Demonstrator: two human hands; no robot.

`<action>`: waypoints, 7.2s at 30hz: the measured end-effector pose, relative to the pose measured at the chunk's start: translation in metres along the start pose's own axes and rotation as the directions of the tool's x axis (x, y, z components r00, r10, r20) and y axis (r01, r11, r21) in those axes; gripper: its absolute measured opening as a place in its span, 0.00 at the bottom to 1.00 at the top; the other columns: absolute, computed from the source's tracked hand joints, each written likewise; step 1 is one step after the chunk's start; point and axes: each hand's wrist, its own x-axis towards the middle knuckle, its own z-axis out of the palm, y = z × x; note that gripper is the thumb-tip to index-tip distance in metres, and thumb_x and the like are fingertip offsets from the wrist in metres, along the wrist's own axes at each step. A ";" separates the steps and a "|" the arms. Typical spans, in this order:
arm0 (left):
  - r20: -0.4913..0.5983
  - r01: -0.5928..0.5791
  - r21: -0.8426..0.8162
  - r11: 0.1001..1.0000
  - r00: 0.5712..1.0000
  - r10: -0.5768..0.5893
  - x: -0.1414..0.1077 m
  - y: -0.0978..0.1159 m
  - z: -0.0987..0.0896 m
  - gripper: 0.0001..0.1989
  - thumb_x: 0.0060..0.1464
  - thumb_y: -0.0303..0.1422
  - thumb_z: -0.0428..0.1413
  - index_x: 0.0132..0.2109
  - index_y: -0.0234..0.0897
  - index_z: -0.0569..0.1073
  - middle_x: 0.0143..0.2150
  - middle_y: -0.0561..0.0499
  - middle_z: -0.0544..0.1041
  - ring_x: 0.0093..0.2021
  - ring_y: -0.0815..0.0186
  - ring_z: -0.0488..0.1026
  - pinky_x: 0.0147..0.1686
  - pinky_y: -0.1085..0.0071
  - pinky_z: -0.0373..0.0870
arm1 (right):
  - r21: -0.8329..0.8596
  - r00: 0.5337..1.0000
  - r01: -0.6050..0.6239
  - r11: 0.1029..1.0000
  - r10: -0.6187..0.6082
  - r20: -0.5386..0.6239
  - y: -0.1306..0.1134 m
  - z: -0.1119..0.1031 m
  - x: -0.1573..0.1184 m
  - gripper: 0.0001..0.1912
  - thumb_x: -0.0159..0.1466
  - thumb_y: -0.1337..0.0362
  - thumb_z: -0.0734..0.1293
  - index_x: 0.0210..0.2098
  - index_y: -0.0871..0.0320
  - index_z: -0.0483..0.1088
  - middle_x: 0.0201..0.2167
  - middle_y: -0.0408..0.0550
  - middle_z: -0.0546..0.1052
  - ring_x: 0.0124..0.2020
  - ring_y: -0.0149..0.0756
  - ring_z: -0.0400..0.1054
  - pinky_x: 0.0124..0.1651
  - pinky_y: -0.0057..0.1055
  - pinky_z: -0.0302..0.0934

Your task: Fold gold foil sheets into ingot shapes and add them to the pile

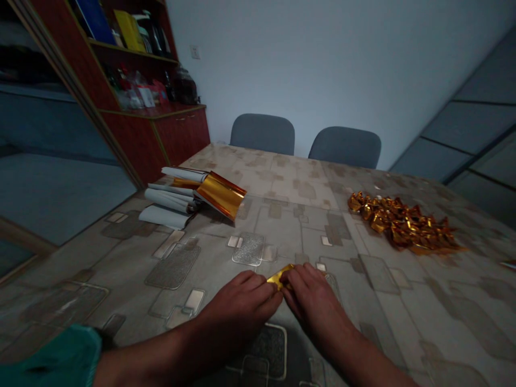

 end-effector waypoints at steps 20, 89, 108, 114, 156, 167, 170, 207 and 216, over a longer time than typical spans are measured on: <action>0.066 0.018 -0.024 1.000 0.998 -0.016 0.002 -0.001 0.000 0.18 0.61 0.26 0.57 0.58 0.38 0.69 0.45 0.47 0.78 0.42 0.56 0.72 0.39 0.60 0.69 | 0.261 0.967 0.052 0.964 -0.115 0.228 0.014 -0.047 -0.020 0.11 0.70 0.70 0.63 0.49 0.56 0.74 0.42 0.51 0.75 0.45 0.44 0.67 0.49 0.42 0.64; 0.043 0.414 -0.306 0.858 0.906 -0.422 0.029 -0.011 -0.002 0.21 0.55 0.28 0.64 0.56 0.38 0.73 0.51 0.46 0.75 0.51 0.53 0.69 0.52 0.55 0.64 | 0.240 0.973 -0.222 0.945 0.198 0.120 0.041 -0.033 0.000 0.06 0.69 0.67 0.67 0.39 0.56 0.77 0.34 0.49 0.77 0.39 0.44 0.70 0.43 0.39 0.59; 0.044 0.444 -0.674 0.591 0.822 -0.568 0.029 -0.021 -0.005 0.01 0.55 0.28 0.59 0.36 0.35 0.76 0.34 0.50 0.77 0.39 0.59 0.73 0.42 0.64 0.67 | 0.808 0.903 -0.373 0.456 0.378 0.203 0.021 -0.034 0.009 0.10 0.61 0.60 0.67 0.29 0.54 0.62 0.25 0.39 0.64 0.27 0.33 0.58 0.30 0.29 0.52; 0.106 0.287 -0.950 0.123 0.666 -0.738 0.029 -0.023 -0.008 0.16 0.45 0.30 0.64 0.42 0.37 0.72 0.35 0.54 0.75 0.34 0.65 0.74 0.34 0.72 0.69 | 0.813 0.887 -0.430 0.393 0.350 0.301 0.008 -0.038 0.016 0.12 0.60 0.58 0.70 0.29 0.55 0.63 0.24 0.40 0.65 0.26 0.32 0.57 0.29 0.29 0.49; 0.347 0.286 -0.937 -0.200 0.692 -0.633 0.025 -0.013 -0.008 0.21 0.48 0.41 0.67 0.44 0.34 0.71 0.30 0.53 0.77 0.24 0.72 0.70 0.24 0.76 0.64 | 0.858 0.893 -0.346 0.380 0.413 0.177 -0.004 -0.030 0.003 0.12 0.64 0.56 0.68 0.30 0.54 0.63 0.22 0.37 0.65 0.24 0.31 0.57 0.27 0.28 0.52; 0.320 0.273 -0.946 -0.173 0.717 -0.619 0.028 -0.012 -0.007 0.17 0.50 0.39 0.65 0.40 0.34 0.70 0.31 0.53 0.77 0.24 0.72 0.70 0.24 0.75 0.67 | 0.857 0.899 -0.346 0.381 0.397 0.187 0.003 -0.034 0.003 0.11 0.62 0.59 0.70 0.42 0.56 0.71 0.28 0.43 0.73 0.27 0.33 0.65 0.30 0.29 0.59; 0.306 0.263 -0.951 -0.163 0.724 -0.618 0.027 -0.010 -0.006 0.13 0.51 0.36 0.65 0.38 0.36 0.69 0.32 0.53 0.78 0.27 0.70 0.72 0.26 0.75 0.69 | 0.814 0.904 -0.366 0.450 0.381 0.195 0.002 -0.034 0.005 0.06 0.61 0.61 0.69 0.30 0.56 0.71 0.22 0.40 0.69 0.23 0.31 0.61 0.27 0.28 0.55; -0.186 0.048 -0.190 0.981 0.979 -0.084 0.014 0.010 0.014 0.08 0.69 0.30 0.49 0.43 0.38 0.73 0.36 0.51 0.78 0.34 0.62 0.72 0.32 0.68 0.65 | 0.474 0.925 -0.286 0.833 0.110 0.365 -0.005 -0.058 -0.004 0.05 0.67 0.63 0.69 0.38 0.57 0.69 0.34 0.44 0.74 0.35 0.38 0.67 0.37 0.32 0.58; -0.086 0.055 -0.327 0.943 0.992 -0.088 0.016 -0.007 0.001 0.03 0.61 0.31 0.56 0.42 0.38 0.72 0.42 0.49 0.79 0.43 0.59 0.73 0.51 0.57 0.63 | 0.323 0.926 -0.280 0.904 0.165 0.339 -0.006 -0.047 -0.002 0.10 0.66 0.73 0.65 0.28 0.58 0.69 0.27 0.44 0.76 0.29 0.34 0.68 0.35 0.30 0.57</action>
